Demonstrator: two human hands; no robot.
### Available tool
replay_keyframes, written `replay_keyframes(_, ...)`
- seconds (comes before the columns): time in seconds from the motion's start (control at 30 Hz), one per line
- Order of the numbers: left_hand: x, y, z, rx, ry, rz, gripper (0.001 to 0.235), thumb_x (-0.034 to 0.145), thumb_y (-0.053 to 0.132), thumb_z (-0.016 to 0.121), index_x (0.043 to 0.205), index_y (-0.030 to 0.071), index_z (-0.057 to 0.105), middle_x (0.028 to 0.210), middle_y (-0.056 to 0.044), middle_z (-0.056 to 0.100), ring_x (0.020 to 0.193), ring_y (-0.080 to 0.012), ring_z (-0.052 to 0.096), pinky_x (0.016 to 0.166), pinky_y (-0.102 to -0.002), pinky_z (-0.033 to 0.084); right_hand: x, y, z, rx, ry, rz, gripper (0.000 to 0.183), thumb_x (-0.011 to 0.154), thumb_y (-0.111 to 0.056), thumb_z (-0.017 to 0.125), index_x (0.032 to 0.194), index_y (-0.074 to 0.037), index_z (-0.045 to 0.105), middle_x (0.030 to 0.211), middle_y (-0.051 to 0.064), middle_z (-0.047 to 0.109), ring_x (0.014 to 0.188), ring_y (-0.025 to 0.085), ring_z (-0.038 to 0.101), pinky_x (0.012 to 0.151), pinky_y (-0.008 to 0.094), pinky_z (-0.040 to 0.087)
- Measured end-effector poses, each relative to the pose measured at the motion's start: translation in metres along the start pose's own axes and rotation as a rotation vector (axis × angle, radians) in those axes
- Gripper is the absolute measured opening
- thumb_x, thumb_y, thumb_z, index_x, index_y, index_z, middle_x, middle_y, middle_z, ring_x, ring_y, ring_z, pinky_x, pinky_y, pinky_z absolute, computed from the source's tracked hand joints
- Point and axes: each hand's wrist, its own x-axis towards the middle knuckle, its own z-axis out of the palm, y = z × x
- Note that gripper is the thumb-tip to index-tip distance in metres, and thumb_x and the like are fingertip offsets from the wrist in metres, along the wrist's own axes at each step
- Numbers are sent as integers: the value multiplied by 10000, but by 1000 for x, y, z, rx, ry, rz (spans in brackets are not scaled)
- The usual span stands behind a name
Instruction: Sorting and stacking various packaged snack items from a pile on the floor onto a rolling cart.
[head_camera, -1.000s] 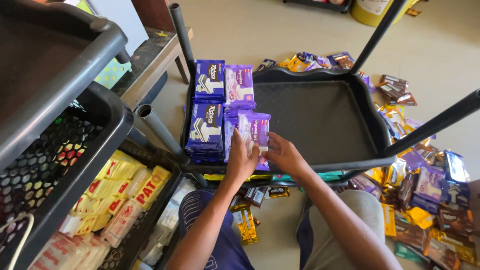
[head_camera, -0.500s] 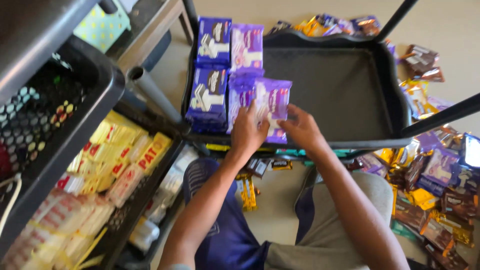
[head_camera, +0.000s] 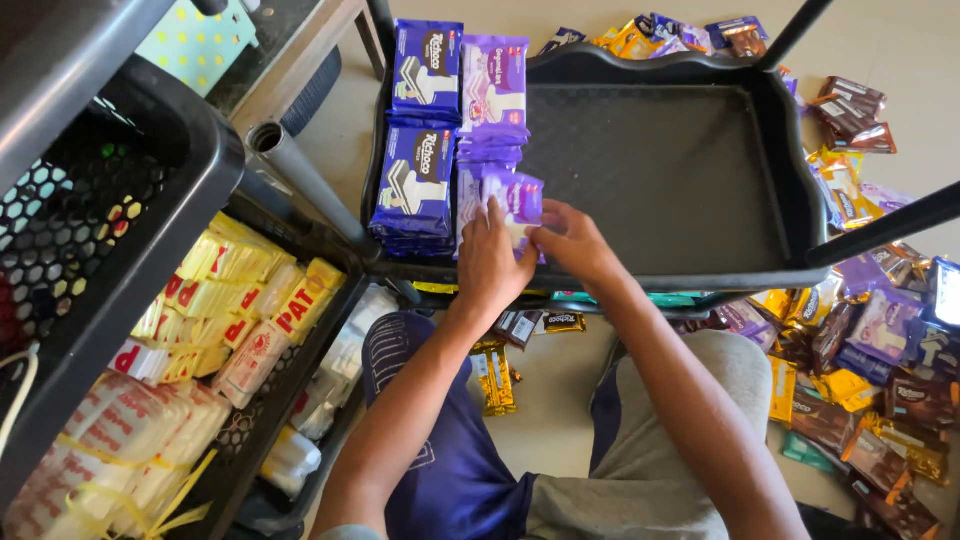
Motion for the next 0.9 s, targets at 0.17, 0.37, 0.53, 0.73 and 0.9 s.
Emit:
replay_keyframes(0.17, -7, 6, -12, 89, -175, -63, 802, 787, 309, 783, 1381, -122, 459, 1288, -333, 560, 1200, -478, 566, 941, -548, 517, 10, 5, 14, -88, -17, 18, 674, 877, -176, 728, 1468, 22, 470, 1298, 165, 678, 1121, 200, 666, 926, 319, 555)
replay_keyframes(0.37, -20, -7, 7, 250, -290, 49, 745, 798, 456, 798, 1217, -126, 598, 1354, -399, 485, 1313, -569, 438, 994, -583, 457, 15, 0, 22, -90, -26, 89, 731, 861, -204, 744, 1496, 2, 445, 1392, 202, 622, 1217, 245, 627, 988, 367, 526)
replay_keyframes(0.53, -28, 6, 2, 348, -281, 66, 817, 777, 492, 792, 1258, -135, 584, 1329, -443, 496, 1276, -603, 437, 1029, -577, 414, 19, 2, 26, -111, -32, 101, 790, 845, -203, 755, 1520, 9, 403, 1472, 226, 561, 1297, 286, 605, 1065, 371, 487)
replay_keyframes(0.73, -30, 22, -19, 420, -354, 50, 600, 837, 457, 752, 1100, -79, 703, 1189, -366, 630, 1156, -540, 582, 1035, -685, 336, 18, -9, 34, -18, -110, 76, 803, 850, -147, 730, 1529, 45, 348, 1445, 193, 600, 1277, 250, 626, 1062, 342, 495)
replay_keyframes(0.9, -33, 28, -26, 392, -408, 36, 509, 874, 453, 722, 1010, -37, 748, 1057, -277, 704, 1082, -451, 654, 1109, -675, 315, 22, -3, 31, 5, -108, 61, 778, 863, -128, 724, 1525, 56, 359, 1415, 182, 617, 1263, 234, 631, 1059, 340, 505)
